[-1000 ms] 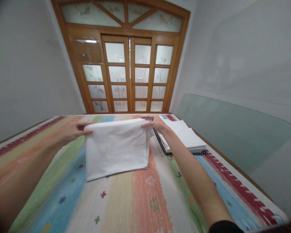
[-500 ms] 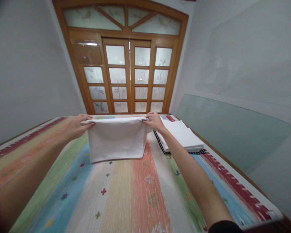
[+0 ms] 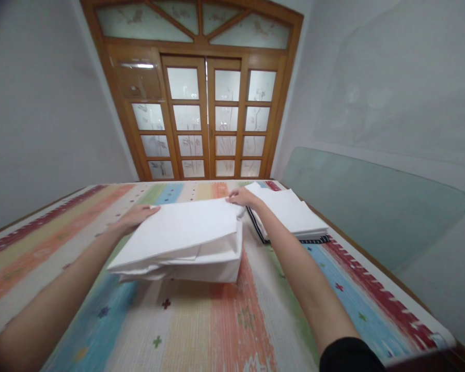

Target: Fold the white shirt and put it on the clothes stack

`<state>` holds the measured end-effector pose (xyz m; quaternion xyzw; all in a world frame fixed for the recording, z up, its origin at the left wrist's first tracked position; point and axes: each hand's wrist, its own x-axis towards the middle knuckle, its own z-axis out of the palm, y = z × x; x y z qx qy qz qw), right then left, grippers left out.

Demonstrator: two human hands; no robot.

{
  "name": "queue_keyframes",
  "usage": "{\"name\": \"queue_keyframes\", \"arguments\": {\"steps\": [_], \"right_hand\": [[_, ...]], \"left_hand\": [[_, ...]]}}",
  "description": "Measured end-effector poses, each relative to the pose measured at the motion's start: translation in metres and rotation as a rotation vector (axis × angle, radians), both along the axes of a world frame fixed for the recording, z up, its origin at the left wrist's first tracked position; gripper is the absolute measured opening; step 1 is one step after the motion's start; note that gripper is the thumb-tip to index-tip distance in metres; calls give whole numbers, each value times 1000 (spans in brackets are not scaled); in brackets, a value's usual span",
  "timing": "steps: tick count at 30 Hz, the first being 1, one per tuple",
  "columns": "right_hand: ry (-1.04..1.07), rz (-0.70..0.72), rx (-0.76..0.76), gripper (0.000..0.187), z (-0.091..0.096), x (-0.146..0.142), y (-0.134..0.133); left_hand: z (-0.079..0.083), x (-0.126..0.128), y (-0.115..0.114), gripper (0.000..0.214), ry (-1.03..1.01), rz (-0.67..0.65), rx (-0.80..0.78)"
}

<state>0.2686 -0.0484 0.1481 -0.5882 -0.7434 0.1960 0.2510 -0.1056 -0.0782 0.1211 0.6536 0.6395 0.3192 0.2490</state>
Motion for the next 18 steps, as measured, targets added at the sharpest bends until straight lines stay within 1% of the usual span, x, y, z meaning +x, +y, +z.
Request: {"name": "queue_keyframes", "arguments": {"steps": [2, 4, 6, 7, 8, 10, 11, 12, 13, 15, 17, 18], "right_hand": [[-88, 6, -37, 8, -32, -8, 4], [-146, 2, -24, 4, -57, -14, 3], [-178, 14, 16, 12, -70, -22, 1], [-186, 25, 41, 18, -73, -26, -2], [-189, 37, 65, 23, -75, -31, -5], [-207, 100, 116, 31, -74, -44, -15], [-219, 158, 140, 34, -74, -51, -23], [-250, 256, 172, 39, -74, -57, -33], [-278, 370, 198, 44, -75, -64, -44], [-315, 599, 200, 58, -81, -75, -72], [-360, 729, 180, 74, -90, -83, -102], [-384, 766, 164, 77, -96, -86, -116]], "left_hand": [[-30, -1, 3, 32, 107, 30, -4], [-51, -3, 4, 27, 198, 41, 22], [-60, -6, 7, 18, 281, 35, 66], [-61, -6, 9, 13, 316, 26, 93], [-61, -6, 11, 12, 347, 11, 121], [-60, -1, 15, 22, 398, -33, 177], [-60, 3, 15, 26, 419, -66, 199], [-61, 8, 15, 28, 436, -107, 215], [-64, 14, 14, 29, 447, -153, 224], [-73, 25, 8, 33, 476, -270, 242], [-84, 35, 1, 42, 527, -385, 264], [-90, 39, -3, 47, 559, -427, 277]]}}
